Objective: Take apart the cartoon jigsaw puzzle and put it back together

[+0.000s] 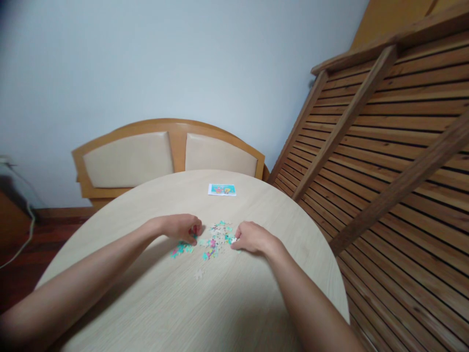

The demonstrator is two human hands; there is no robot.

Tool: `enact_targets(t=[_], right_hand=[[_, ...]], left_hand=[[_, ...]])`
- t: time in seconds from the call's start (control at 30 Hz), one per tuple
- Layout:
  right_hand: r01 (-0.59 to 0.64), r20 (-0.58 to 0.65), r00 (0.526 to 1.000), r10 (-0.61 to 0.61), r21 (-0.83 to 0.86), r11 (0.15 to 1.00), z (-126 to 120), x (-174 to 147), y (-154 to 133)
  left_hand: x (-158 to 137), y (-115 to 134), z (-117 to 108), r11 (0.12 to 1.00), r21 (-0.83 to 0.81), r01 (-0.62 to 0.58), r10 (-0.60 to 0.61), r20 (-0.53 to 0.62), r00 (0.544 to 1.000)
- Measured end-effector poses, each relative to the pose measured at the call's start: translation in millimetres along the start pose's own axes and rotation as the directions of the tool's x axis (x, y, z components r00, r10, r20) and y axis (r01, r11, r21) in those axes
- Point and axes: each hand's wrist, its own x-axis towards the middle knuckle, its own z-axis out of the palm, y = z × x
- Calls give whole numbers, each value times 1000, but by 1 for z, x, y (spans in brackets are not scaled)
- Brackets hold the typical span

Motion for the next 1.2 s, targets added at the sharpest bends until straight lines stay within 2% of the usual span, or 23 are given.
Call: enact_targets(t=[0.13, 0.23, 0.43, 0.6, 0.77, 0.9, 1.1, 1.2], right_hand=[[58, 23, 998, -58, 4, 998, 1, -1, -8], [78, 36, 996, -79, 27, 997, 0, -3, -11], [152, -43, 988, -149, 95, 984, 2, -2, -7], [311, -142, 948, -286, 217, 925, 4, 3, -4], [430, -212, 900, -381, 281, 858, 6, 6, -10], [450, -274, 888, -368, 357, 819, 10, 10, -12], [420, -311, 891, -330, 293, 859, 10, 12, -8], [417, -308, 891, -333, 270, 868, 10, 11, -8]], left_hand=[[4, 2, 3, 998, -34, -43, 44, 45, 998], [3, 6, 3, 998, -43, -47, 49, 27, 998], [-2, 16, 1, 998, -63, -14, 14, -5, 1000], [0, 25, 7, 999, -20, -46, 44, -102, 994], [7, 29, 13, 983, 23, -182, 182, -251, 951], [11, 29, 13, 973, 5, -231, 221, -319, 922], [10, 26, 12, 986, 17, -166, 162, -343, 925], [10, 26, 12, 990, 30, -136, 139, -320, 937]])
